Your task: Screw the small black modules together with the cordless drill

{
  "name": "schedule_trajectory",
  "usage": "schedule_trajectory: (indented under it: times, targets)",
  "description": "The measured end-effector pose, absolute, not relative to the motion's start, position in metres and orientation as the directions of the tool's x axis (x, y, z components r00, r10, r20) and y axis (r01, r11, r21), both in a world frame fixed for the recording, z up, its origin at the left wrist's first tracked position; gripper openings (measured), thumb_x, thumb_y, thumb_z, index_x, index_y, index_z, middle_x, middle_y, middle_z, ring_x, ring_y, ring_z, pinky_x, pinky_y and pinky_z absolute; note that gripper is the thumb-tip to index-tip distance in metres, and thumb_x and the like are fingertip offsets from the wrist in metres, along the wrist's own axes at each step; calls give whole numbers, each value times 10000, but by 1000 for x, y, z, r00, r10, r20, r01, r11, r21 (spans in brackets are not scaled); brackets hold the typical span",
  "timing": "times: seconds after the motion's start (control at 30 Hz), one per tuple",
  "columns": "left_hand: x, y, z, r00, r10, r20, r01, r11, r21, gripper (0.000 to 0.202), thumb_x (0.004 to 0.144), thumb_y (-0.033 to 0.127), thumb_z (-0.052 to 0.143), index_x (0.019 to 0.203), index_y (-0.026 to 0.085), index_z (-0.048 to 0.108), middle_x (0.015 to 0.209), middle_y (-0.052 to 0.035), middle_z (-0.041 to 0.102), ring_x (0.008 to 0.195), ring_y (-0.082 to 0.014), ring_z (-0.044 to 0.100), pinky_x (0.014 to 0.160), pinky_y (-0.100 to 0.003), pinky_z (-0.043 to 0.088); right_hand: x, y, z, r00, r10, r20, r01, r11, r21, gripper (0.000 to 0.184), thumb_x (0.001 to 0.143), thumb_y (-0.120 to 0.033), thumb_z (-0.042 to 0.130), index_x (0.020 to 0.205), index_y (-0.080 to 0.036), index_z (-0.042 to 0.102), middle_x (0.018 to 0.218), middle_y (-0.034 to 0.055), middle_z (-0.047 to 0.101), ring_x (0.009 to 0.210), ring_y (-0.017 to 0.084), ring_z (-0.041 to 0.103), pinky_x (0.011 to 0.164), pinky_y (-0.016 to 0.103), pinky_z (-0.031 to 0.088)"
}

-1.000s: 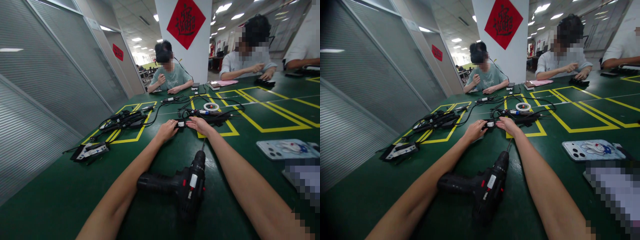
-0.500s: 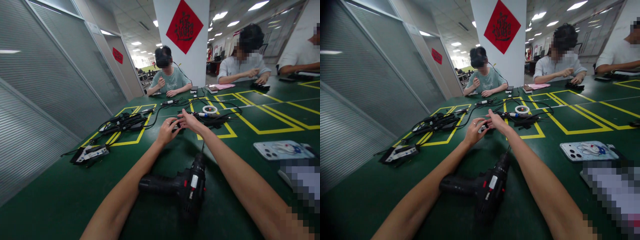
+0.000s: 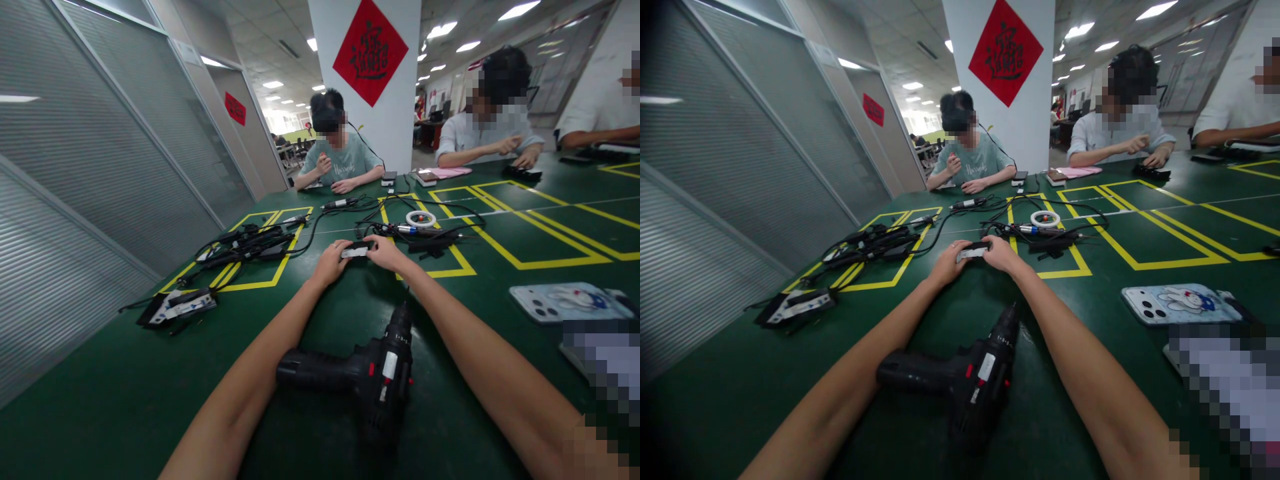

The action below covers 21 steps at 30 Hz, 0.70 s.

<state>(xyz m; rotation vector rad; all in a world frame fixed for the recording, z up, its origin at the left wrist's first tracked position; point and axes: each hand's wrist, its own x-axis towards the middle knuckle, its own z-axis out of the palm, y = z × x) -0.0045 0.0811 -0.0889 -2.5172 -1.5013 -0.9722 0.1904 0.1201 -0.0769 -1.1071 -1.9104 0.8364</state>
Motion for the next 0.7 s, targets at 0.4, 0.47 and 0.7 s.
schedule_trajectory:
  times: [0.4, 0.47, 0.7]
  targets:
    - [1, 75, -81, 109, 955, 275, 711, -268, 650, 544, 635, 548, 689, 995, 144, 629, 858, -58, 642, 738, -190, 577, 686, -324, 473, 211, 125, -72, -327, 848, 417, 263, 505, -822, 271, 771, -287, 587, 977, -123, 652, 754, 25, 628, 629, 123, 521, 636, 229, 414]
    - [-6, 70, -75, 89, 970, 224, 716, -219, 663, 557, 632, 549, 686, 1012, 145, 628, 899, -71, 653, 792, -209, 596, 733, -344, 478, 217, 129, -73, -230, 885, 405, 163, 445, -880, 317, 783, -331, 566, 992, -105, 640, 745, 28, 626, 597, 116, 512, 600, 226, 422]
    - [-64, -11, -33, -10, 989, 151, 872, -65, 486, 596, 711, 604, 563, 1121, 173, 603, 1112, -92, 639, 987, -259, 603, 886, -387, 462, 226, 130, -94, -230, 943, 241, 183, 285, -941, 336, 805, -368, 531, 989, -110, 644, 583, -15, 547, 475, 100, 449, 450, 200, 367]
